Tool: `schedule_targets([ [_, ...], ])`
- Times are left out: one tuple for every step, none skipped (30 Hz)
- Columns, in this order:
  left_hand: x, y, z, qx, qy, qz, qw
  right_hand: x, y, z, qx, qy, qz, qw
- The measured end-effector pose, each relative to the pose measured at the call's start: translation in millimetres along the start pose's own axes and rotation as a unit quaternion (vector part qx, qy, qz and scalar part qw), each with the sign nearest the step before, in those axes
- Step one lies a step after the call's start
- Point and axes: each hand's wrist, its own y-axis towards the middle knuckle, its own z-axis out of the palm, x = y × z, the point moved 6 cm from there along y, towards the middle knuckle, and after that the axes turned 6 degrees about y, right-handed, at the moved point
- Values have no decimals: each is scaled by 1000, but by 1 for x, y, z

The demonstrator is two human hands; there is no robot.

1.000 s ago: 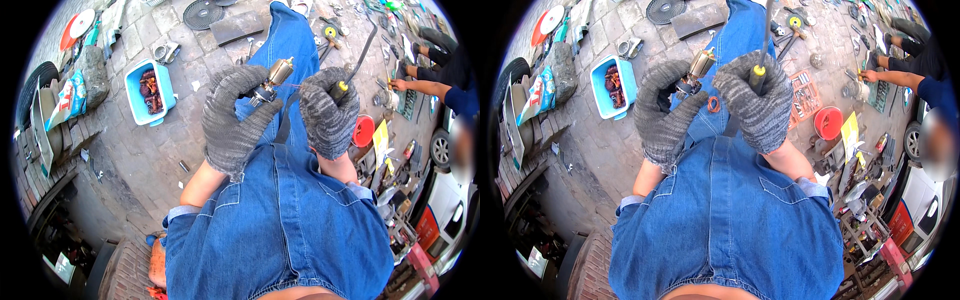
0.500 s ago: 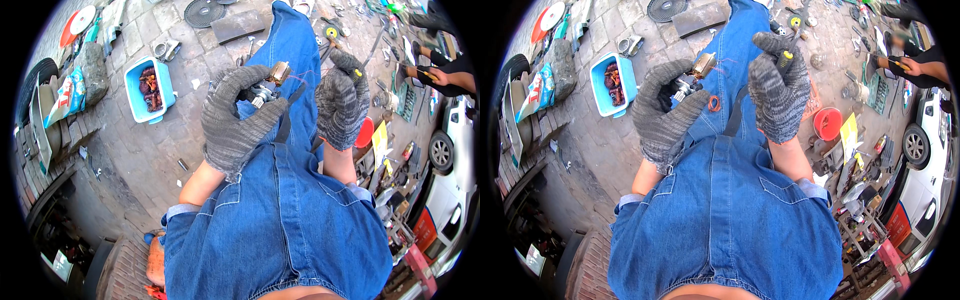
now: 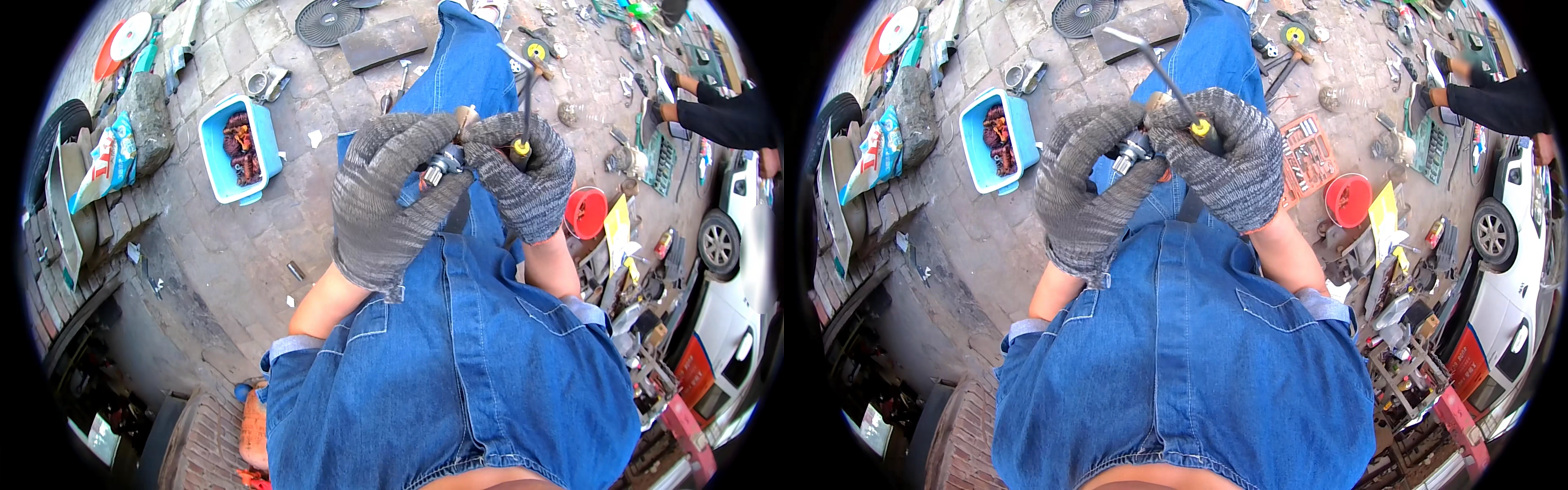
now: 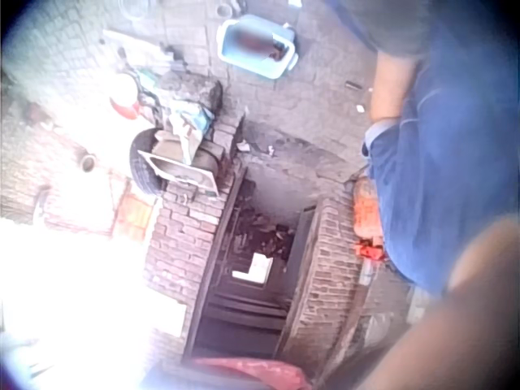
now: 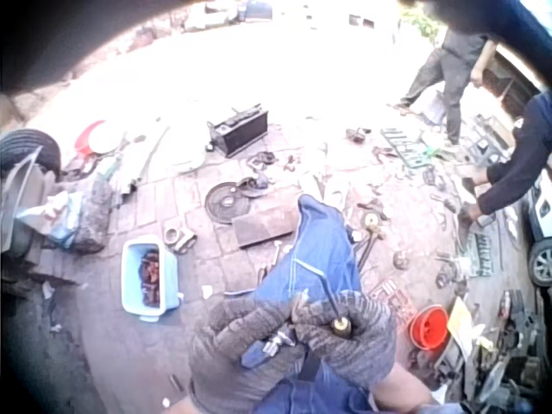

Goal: The person sits on the ground in a cluttered workshop and uses a screwdriver to adjust the internal components of a small cylindrical electrical device. They then use pliers to manipulate the wires and internal parts of the device.

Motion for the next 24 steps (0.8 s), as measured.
schedule_targets([
  [-2, 0, 0, -12, 6, 9, 1000, 1, -1, 1, -6, 26, 13, 1000],
  [-3, 1, 2, -11, 26, 13, 1000, 0, -1, 1, -13, 50, 25, 998],
  [-3, 1, 4, -9, 46, 16, 999, -3, -2, 0, -29, 151, 36, 987],
  [-2, 2, 6, -8, 65, 20, 998, -8, -2, -1, -45, 250, 47, 966],
  [3, 1, 6, -17, 46, 0, 999, -11, -3, -2, -58, 347, 58, 934],
  [10, -3, 5, -27, 26, -20, 999, -9, -2, -5, -62, 337, 44, 939],
  [15, -5, 4, -36, 6, -39, 999, -7, 0, -10, -65, 327, 31, 942],
  [17, -6, 1, -43, 12, -32, 998, -8, 0, -15, -70, 317, 18, 946],
  [18, -7, -1, -50, 17, -26, 998, -13, 0, -18, -66, 301, 58, 950],
  [18, -8, -3, -57, 23, -19, 998, -16, -2, -20, -78, 281, 78, 953],
  [17, -7, -3, -56, 15, -19, 998, -17, -2, -21, -88, 263, 97, 956],
  [15, -6, -2, -54, 7, -19, 998, -19, -3, -21, -97, 245, 116, 958],
  [14, -5, -2, -52, -1, -19, 998, -22, -4, -18, -110, 280, 108, 948],
  [16, -6, -1, -47, -39, -41, 997, -22, -5, -16, -96, 270, 127, 950],
  [18, -7, 0, -42, -77, -62, 994, -21, -6, -14, -83, 260, 146, 951],
  [20, -7, 1, -36, -115, -84, 989, -21, -6, -12, -70, 249, 164, 952],
  [23, -9, 3, -34, -154, -120, 980, -18, -6, -11, -78, 231, 150, 958],
  [25, -10, 3, -32, -193, -156, 968, -19, -5, -10, -83, 207, 170, 960],
  [29, -11, 4, -29, -231, -191, 954, -19, -4, -10, -88, 182, 189, 961],
  [30, -11, 2, -44, -231, -191, 953, -22, -4, -11, -94, 157, 210, 960],
  [32, -11, 1, -60, -232, -191, 952, -26, -3, -15, -80, 142, 195, 967],
  [35, -11, -1, -75, -232, -191, 951, -31, -1, -21, -71, 107, 196, 972],
  [36, -9, -4, -75, -248, -201, 945, -37, -1, -26, -64, 73, 202, 975],
  [39, -10, -7, -76, -246, -228, 939, -44, -3, -30, -54, 40, 212, 975],
])
